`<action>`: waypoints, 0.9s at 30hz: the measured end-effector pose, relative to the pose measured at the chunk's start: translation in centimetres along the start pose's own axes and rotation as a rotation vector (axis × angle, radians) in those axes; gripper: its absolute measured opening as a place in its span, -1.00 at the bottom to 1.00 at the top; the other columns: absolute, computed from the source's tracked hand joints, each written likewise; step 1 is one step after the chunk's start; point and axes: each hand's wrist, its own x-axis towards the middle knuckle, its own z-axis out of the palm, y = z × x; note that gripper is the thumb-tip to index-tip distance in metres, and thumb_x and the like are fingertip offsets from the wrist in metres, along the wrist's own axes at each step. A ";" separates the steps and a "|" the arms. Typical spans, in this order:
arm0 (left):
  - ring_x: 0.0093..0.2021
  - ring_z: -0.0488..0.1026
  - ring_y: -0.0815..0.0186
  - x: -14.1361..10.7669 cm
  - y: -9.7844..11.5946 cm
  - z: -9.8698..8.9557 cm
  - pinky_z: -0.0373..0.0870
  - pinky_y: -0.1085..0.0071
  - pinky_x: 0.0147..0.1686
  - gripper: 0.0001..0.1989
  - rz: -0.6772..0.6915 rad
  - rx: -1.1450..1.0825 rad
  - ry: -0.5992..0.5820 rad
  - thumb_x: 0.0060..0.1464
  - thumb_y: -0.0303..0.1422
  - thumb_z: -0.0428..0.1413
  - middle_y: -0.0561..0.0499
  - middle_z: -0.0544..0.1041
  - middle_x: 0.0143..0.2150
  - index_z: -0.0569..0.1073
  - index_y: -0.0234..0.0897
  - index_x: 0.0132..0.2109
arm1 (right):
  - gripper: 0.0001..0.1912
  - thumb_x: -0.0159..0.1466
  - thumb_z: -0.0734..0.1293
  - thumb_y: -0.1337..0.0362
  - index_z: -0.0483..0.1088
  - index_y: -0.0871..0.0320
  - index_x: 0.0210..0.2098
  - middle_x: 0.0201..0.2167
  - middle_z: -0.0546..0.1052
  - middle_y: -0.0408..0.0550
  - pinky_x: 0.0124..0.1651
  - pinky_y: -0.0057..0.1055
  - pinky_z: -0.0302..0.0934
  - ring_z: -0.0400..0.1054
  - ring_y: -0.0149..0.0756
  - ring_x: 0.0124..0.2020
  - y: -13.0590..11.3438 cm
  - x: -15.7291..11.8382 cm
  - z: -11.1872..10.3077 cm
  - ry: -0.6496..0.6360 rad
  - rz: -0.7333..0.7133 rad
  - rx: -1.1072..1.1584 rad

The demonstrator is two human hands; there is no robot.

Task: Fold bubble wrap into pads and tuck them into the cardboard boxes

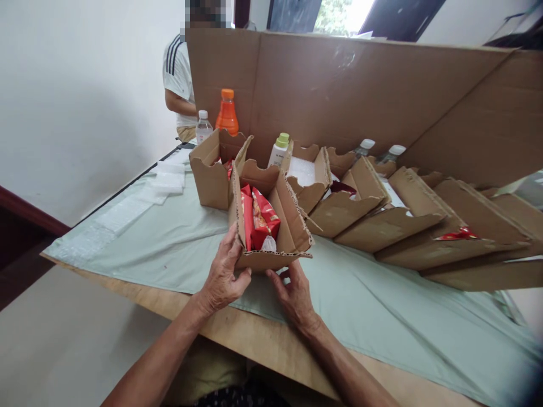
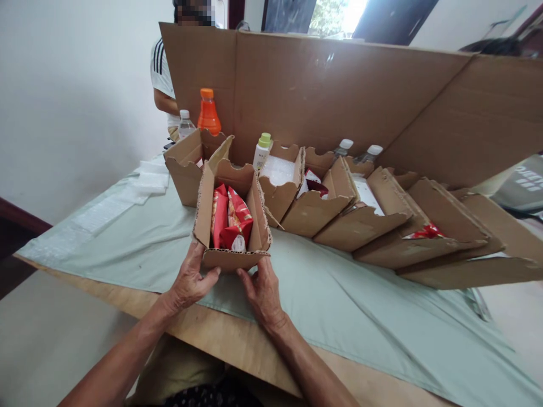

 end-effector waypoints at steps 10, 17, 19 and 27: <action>0.55 0.09 0.00 1.6 -0.2 -2.1 0.17 0.00 0.48 -0.05 -0.068 -0.047 -0.052 0.16 -0.54 0.11 -0.14 0.04 0.59 -0.10 0.00 0.57 | -0.81 0.40 0.32 0.22 0.36 0.08 -0.01 -0.26 0.49 -0.07 -0.46 -0.42 0.38 0.41 -0.31 -0.40 -0.6 1.0 0.3 -0.034 -0.030 -0.017; 0.18 0.53 0.08 5.0 -3.5 -2.3 0.50 0.17 0.19 -0.35 -0.274 -0.037 0.022 0.15 -0.39 0.12 -0.20 0.52 0.24 0.26 -0.25 0.38 | -0.50 0.39 0.28 0.28 0.28 0.06 0.31 -0.01 0.55 0.07 -0.16 -0.23 0.50 0.54 -0.20 -0.25 -0.4 6.5 0.9 -0.111 -0.037 -0.111; 0.02 0.60 0.11 6.3 -3.9 -1.9 0.56 0.23 0.00 -0.47 -0.370 0.066 0.018 0.17 -0.35 0.10 -0.18 0.61 0.08 0.37 -0.28 0.28 | -0.48 0.37 0.26 0.32 0.30 0.07 0.32 0.03 0.57 0.10 -0.04 -0.17 0.50 0.55 -0.14 -0.13 0.6 7.9 1.6 -0.082 -0.024 -0.108; -0.16 0.64 -0.03 11.4 -5.7 -0.2 0.45 0.20 -0.15 -0.72 -0.660 0.630 -0.107 0.27 -0.17 0.11 -0.18 0.68 -0.25 0.60 -0.26 -0.16 | -0.40 0.31 0.25 0.33 0.28 0.20 0.35 0.22 0.49 0.26 0.13 -0.06 0.49 0.53 -0.06 0.06 4.8 6.8 4.8 -0.124 0.053 0.028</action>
